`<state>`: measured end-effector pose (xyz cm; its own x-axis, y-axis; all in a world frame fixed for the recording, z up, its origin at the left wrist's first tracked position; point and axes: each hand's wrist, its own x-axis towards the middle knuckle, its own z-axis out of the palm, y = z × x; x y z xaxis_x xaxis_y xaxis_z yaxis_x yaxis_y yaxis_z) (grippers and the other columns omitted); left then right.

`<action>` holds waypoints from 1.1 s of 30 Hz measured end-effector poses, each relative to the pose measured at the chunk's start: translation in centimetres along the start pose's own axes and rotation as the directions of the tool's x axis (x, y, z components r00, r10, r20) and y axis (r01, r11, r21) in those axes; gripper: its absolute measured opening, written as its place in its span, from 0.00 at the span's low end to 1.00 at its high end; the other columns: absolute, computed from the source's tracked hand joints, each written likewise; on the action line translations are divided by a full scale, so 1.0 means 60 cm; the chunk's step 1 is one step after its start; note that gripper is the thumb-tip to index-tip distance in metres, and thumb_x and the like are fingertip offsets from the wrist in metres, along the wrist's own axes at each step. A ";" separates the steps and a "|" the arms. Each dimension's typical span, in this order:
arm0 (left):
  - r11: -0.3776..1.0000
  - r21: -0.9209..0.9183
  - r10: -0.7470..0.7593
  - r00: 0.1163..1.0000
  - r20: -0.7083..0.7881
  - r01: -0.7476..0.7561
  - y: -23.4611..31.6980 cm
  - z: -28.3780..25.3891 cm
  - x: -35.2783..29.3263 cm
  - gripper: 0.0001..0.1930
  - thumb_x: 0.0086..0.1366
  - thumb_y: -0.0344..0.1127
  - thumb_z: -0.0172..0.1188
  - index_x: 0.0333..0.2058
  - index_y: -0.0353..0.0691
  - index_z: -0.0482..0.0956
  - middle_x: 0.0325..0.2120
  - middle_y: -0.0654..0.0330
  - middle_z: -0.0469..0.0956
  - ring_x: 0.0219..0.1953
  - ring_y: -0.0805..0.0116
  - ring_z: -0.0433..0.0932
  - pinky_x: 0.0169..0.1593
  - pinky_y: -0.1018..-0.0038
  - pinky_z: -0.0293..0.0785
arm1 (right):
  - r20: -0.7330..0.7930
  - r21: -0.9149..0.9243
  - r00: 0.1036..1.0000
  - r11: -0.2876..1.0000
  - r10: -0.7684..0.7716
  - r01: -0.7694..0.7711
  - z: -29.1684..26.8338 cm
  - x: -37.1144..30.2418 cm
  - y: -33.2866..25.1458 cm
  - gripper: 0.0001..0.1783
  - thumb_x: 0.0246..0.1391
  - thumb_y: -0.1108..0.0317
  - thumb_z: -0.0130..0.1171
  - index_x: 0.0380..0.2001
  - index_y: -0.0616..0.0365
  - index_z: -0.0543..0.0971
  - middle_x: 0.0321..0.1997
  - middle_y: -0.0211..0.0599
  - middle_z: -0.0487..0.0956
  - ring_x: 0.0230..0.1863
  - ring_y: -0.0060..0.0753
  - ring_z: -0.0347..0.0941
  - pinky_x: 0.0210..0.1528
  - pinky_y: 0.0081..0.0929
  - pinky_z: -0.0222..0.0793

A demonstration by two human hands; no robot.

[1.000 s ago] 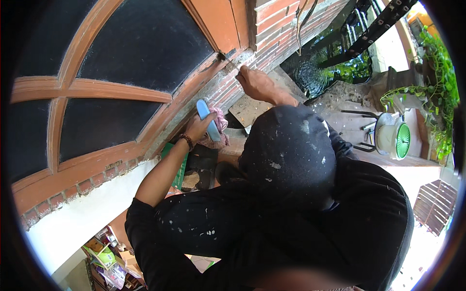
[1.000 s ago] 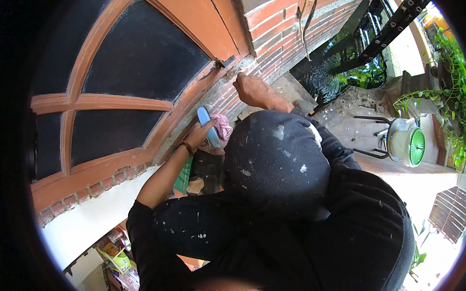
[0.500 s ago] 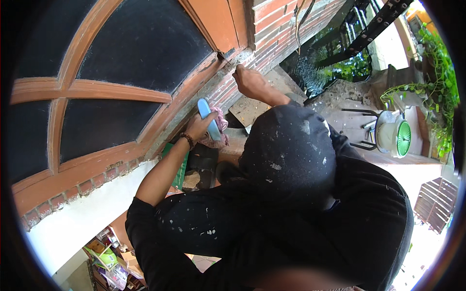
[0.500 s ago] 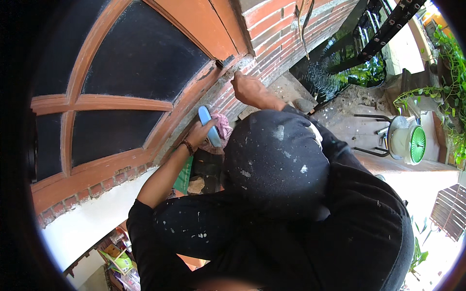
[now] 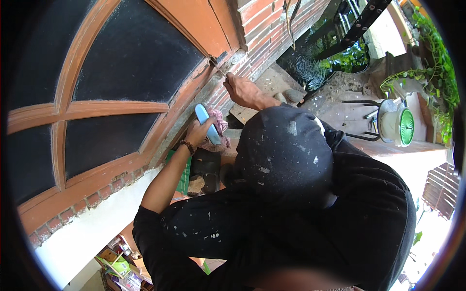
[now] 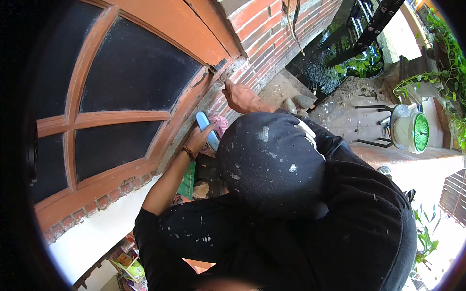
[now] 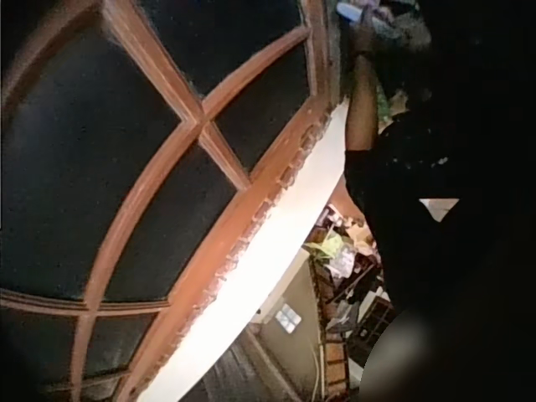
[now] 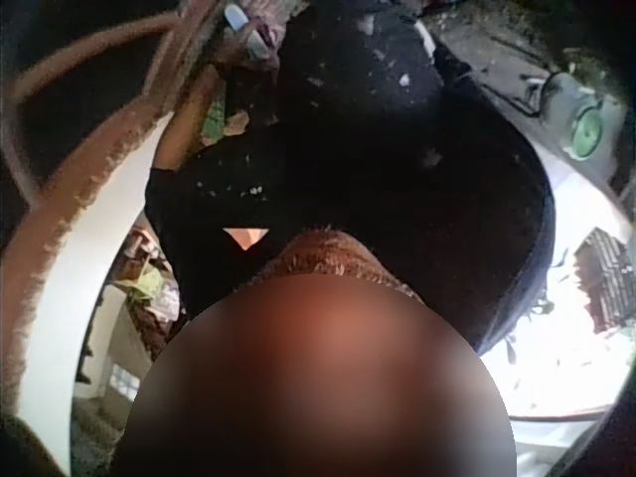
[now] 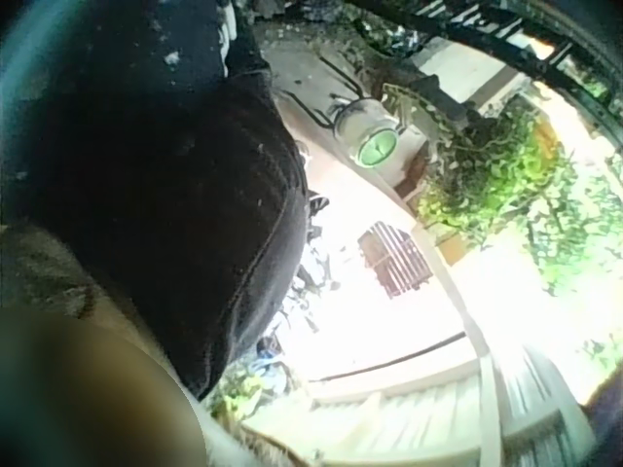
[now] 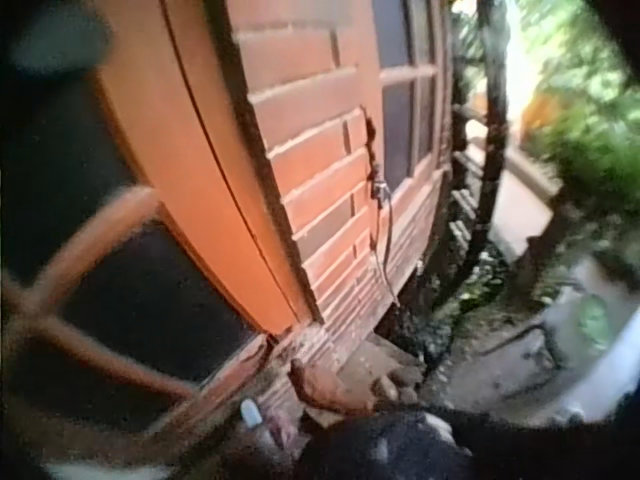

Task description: Repairing or scraping a wall surface near a door frame.

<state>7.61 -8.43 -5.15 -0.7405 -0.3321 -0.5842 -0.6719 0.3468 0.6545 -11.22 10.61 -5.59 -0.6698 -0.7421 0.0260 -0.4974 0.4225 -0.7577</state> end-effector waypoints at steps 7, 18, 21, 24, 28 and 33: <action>1.000 0.014 -0.003 1.000 0.009 0.003 0.006 0.003 -0.001 0.30 0.62 0.62 0.62 0.27 0.34 0.82 0.22 0.58 0.78 0.26 0.67 0.77 0.34 0.66 0.74 | -0.019 -0.029 1.000 1.000 0.007 -0.008 -0.030 0.017 0.016 0.14 0.68 0.62 0.50 0.44 0.64 0.69 0.25 0.59 0.79 0.31 0.66 0.78 0.33 0.55 0.73; 0.999 0.041 -0.004 1.000 0.009 0.004 0.009 -0.001 0.011 0.28 0.63 0.61 0.62 0.27 0.36 0.80 0.22 0.57 0.78 0.27 0.66 0.78 0.34 0.64 0.72 | -0.099 0.139 0.971 0.969 0.219 -0.205 0.002 0.008 -0.038 0.19 0.69 0.61 0.48 0.44 0.72 0.64 0.32 0.71 0.79 0.39 0.74 0.77 0.45 0.60 0.70; 0.999 0.029 0.016 1.000 0.008 -0.016 0.007 -0.006 0.005 0.28 0.63 0.62 0.62 0.27 0.36 0.81 0.23 0.57 0.79 0.27 0.66 0.79 0.35 0.63 0.73 | -0.103 0.129 0.974 0.973 0.204 -0.190 0.008 0.013 -0.039 0.20 0.69 0.61 0.49 0.45 0.73 0.65 0.33 0.72 0.79 0.41 0.74 0.77 0.46 0.59 0.70; 0.998 0.051 0.023 1.000 -0.007 -0.023 0.007 -0.005 -0.012 0.28 0.63 0.62 0.61 0.28 0.37 0.81 0.23 0.57 0.80 0.28 0.65 0.79 0.35 0.64 0.73 | -0.022 0.080 0.973 0.970 0.231 -0.228 -0.009 0.002 -0.045 0.20 0.68 0.61 0.50 0.45 0.74 0.68 0.34 0.73 0.79 0.42 0.75 0.77 0.48 0.57 0.71; 0.999 0.038 0.007 1.000 -0.002 -0.006 0.009 -0.005 -0.008 0.28 0.64 0.62 0.60 0.33 0.37 0.83 0.26 0.58 0.81 0.30 0.66 0.79 0.37 0.66 0.74 | 0.248 0.050 0.927 0.952 0.282 -0.303 -0.079 -0.030 -0.047 0.21 0.68 0.54 0.50 0.38 0.66 0.73 0.36 0.65 0.80 0.38 0.67 0.79 0.42 0.55 0.72; 0.880 -0.468 0.142 0.986 0.087 -0.086 0.082 -0.007 -0.030 0.24 0.70 0.55 0.56 0.47 0.37 0.82 0.38 0.61 0.83 0.38 0.67 0.81 0.44 0.69 0.77 | 0.294 0.018 0.907 0.948 0.300 -0.319 -0.047 -0.066 -0.026 0.19 0.67 0.55 0.51 0.40 0.64 0.71 0.33 0.63 0.80 0.34 0.68 0.78 0.37 0.57 0.71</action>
<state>5.63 -6.50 -0.71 -0.8271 -0.2013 -0.5248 -0.5208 -0.0766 0.8502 -9.34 14.33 -2.67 -0.5948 -0.6998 -0.3956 -0.2476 0.6277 -0.7381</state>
